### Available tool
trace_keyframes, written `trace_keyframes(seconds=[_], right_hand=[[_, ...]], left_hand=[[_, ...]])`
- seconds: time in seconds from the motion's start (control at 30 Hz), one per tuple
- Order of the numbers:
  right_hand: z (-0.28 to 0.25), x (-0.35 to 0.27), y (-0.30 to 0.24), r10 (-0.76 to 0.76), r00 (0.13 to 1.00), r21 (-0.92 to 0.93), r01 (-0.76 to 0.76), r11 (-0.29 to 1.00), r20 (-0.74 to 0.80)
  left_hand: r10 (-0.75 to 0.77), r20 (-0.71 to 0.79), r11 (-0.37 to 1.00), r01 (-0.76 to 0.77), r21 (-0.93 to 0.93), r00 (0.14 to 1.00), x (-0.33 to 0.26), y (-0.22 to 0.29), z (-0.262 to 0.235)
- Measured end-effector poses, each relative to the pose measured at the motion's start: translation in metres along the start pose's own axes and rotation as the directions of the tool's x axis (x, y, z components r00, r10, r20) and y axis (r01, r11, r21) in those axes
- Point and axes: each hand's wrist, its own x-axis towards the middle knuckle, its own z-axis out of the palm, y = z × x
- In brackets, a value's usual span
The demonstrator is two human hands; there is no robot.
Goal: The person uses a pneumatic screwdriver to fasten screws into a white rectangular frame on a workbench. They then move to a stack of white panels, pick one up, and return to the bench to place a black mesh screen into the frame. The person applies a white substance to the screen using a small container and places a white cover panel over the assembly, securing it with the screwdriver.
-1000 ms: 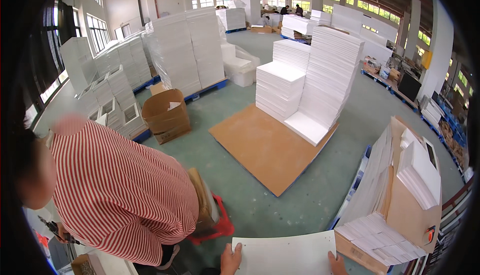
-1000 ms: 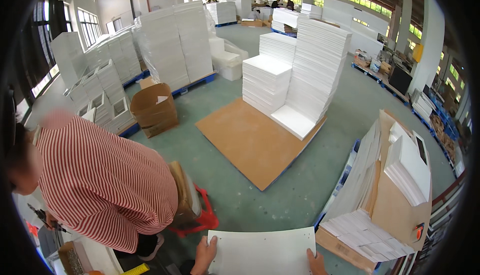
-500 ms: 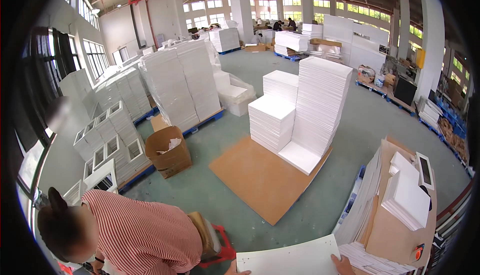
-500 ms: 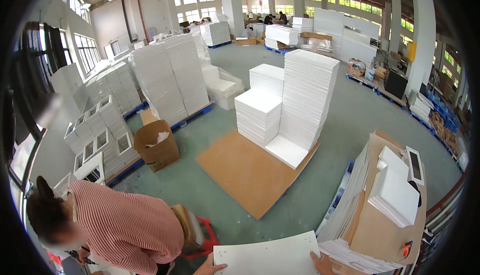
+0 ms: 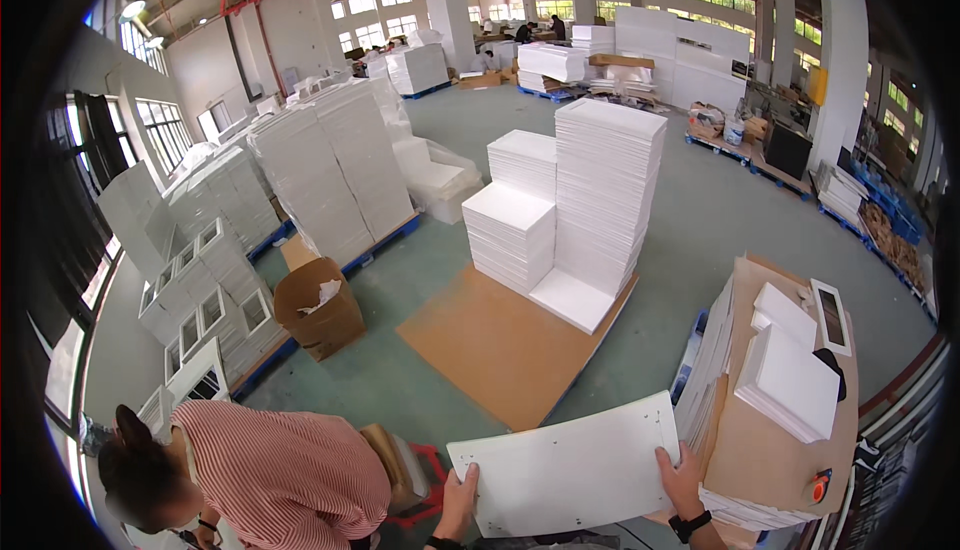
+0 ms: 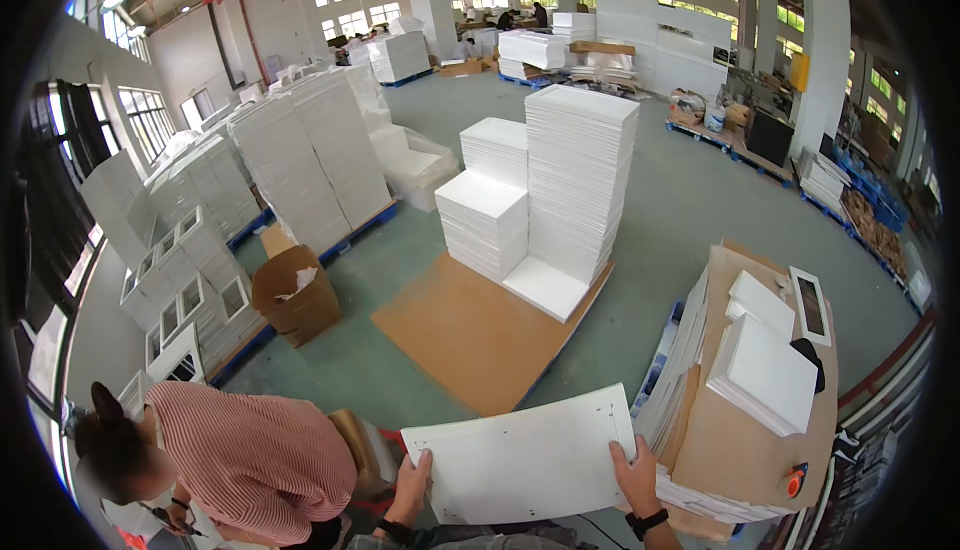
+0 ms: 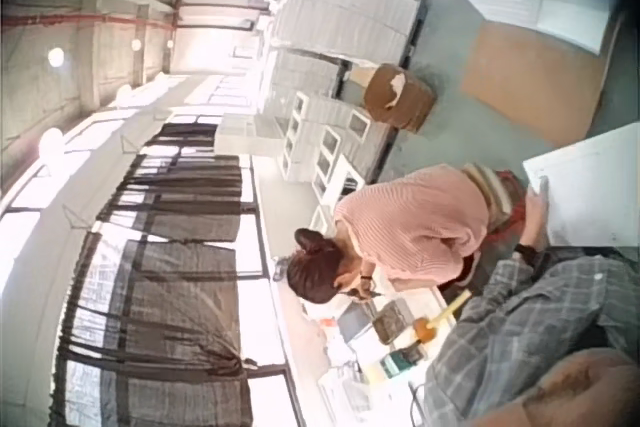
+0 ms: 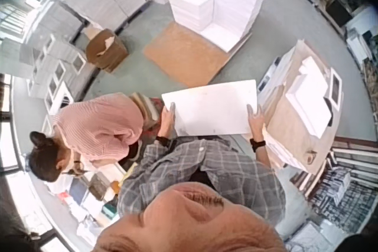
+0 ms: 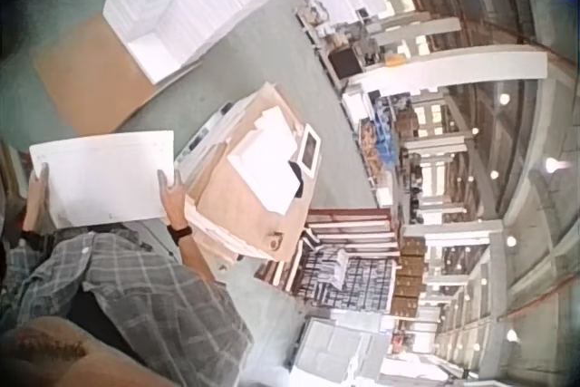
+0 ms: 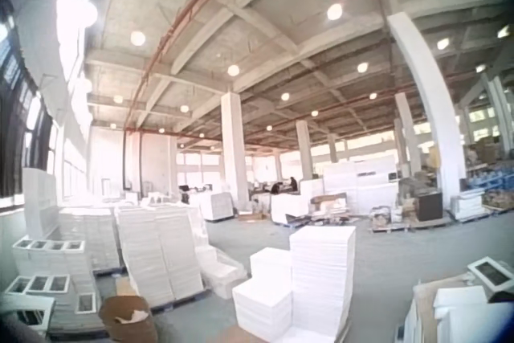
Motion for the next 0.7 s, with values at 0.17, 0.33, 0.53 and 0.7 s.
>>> trace_keyframes(seconds=[0.17, 0.33, 0.53, 0.7], right_hand=[[0.007, -0.007, 0.003, -0.06, 0.989, 0.095, 0.073, 0.993, -0.139], [0.008, -0.022, -0.026, 0.219, 0.972, 0.137, -0.206, 0.969, -0.09], [0.038, -0.039, -0.055, 0.075, 0.963, 0.131, -0.042, 0.991, -0.26], [0.047, -0.016, -0.099, -0.402, 0.915, -0.33, 0.371, 0.868, -0.027]], left_hand=[[0.057, 0.089, 0.967, -0.032, -0.251, 0.994, 0.052, 0.047, 0.029], [-0.021, 0.305, 0.971, 0.091, -0.219, 0.952, 0.1, 0.066, 0.048], [-0.08, 0.326, 0.991, 0.111, -0.078, 0.942, 0.157, 0.061, 0.052], [-0.237, 0.385, 0.881, 0.364, -0.303, 0.892, 0.182, 0.085, 0.061]])
